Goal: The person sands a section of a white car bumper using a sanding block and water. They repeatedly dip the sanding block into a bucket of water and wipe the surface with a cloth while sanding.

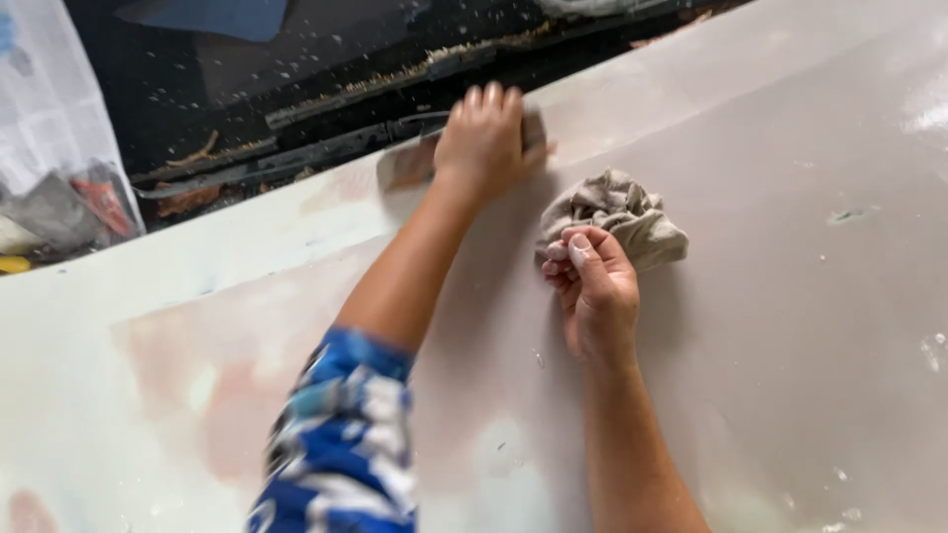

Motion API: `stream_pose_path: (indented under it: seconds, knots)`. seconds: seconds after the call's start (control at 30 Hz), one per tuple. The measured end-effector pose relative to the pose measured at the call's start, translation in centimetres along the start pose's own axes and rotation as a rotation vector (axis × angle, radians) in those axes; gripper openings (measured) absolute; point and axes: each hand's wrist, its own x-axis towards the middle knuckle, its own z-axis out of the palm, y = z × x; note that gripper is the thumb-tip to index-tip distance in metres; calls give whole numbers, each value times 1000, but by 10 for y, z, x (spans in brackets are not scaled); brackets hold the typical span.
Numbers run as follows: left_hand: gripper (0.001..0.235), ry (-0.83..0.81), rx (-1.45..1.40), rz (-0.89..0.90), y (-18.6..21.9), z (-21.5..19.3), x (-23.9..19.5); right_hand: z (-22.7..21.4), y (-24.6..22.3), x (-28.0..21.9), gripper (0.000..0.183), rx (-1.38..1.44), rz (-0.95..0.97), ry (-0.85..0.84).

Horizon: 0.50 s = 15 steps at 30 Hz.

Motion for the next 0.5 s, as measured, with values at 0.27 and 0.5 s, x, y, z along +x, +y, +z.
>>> stream_pose_path:
  seconds: [0.27, 0.5]
  knots:
    - [66, -3, 4, 39, -5, 3, 0, 4, 0, 2, 10, -14, -15, 0]
    - [71, -74, -22, 58, -13, -30, -54, 2, 0, 1, 10, 3, 1, -13]
